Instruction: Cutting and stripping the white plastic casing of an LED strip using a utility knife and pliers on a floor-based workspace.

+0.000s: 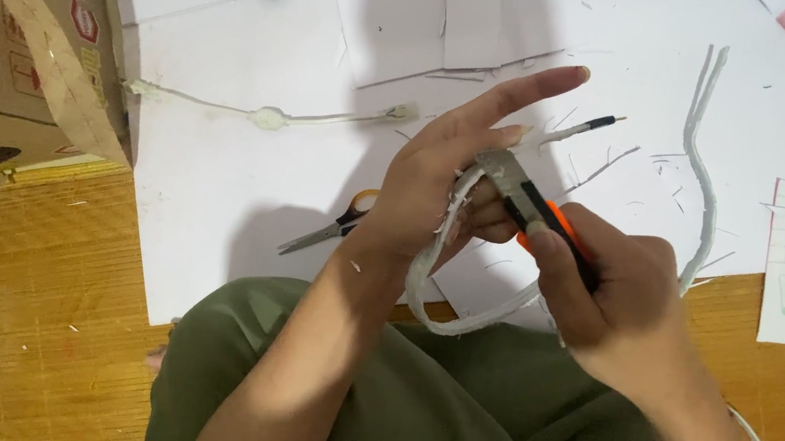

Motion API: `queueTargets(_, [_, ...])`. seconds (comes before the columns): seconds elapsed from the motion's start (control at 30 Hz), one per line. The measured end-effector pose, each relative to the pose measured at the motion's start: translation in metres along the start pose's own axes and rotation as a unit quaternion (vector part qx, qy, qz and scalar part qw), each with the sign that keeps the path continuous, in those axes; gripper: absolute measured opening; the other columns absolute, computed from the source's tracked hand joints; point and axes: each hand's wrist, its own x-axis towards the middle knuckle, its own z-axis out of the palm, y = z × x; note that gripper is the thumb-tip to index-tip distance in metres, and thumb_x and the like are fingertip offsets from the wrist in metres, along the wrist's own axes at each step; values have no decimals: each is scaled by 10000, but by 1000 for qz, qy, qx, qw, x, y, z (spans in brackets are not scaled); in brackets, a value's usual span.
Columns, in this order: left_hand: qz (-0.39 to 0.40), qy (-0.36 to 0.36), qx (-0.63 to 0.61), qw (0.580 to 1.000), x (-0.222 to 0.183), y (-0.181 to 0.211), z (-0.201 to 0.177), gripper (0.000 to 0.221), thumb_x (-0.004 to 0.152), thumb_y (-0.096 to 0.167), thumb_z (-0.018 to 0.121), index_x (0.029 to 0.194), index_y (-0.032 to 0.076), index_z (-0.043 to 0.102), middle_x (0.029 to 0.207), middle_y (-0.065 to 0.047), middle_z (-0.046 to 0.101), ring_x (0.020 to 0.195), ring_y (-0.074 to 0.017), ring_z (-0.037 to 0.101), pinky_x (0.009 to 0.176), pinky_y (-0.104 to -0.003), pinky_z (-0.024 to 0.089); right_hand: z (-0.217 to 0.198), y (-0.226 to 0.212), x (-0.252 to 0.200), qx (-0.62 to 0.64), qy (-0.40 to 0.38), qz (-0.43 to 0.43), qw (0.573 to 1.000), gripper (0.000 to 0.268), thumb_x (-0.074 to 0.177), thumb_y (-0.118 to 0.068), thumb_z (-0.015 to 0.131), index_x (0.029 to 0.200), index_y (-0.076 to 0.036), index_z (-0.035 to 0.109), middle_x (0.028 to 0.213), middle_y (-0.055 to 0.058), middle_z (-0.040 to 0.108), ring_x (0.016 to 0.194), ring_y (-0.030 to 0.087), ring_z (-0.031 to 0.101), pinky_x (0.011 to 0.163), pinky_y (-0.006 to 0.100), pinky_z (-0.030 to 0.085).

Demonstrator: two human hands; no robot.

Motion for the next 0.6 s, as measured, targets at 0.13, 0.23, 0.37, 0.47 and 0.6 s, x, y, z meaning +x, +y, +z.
queueTargets(0.13, [4,-10,-12,1000,1,-2,-3,546,1020,101,434,1548,-36,397,538,43,357,480,-57,229,479,-227,181,0,1,1,6,-2,19,1000,263,960,-73,589,711,-5,642,431,23,487,391,132,361,398,289,271])
queueTargets(0.23, [12,-15,7,1000,1,-2,-3,544,1035,116,426,1558,-28,392,551,51,361,487,-52,227,481,-225,173,0,2,2,5,-12,13,1000,258,976,-107,584,757,-3,672,416,20,482,371,134,349,396,295,244])
queueTargets(0.37, [0,-5,-4,1000,2,-2,-2,561,1000,94,438,1543,-41,405,546,38,359,488,-61,215,482,-235,167,-1,2,2,23,-17,15,999,228,970,-89,571,811,4,705,412,11,470,369,131,353,391,289,255])
queueTargets(0.47, [13,4,36,999,3,-3,-5,545,1009,76,417,1545,-18,430,537,51,377,466,-43,220,455,-220,153,0,5,2,31,-36,7,999,224,959,-87,581,779,-18,695,400,0,470,341,133,363,377,296,256])
queueTargets(0.6, [36,-2,90,995,5,-8,-12,523,1036,113,428,1551,26,442,528,69,414,424,-28,260,391,-206,177,1,15,2,19,-54,3,998,308,964,-133,603,664,-67,616,405,-6,487,333,122,373,369,293,255])
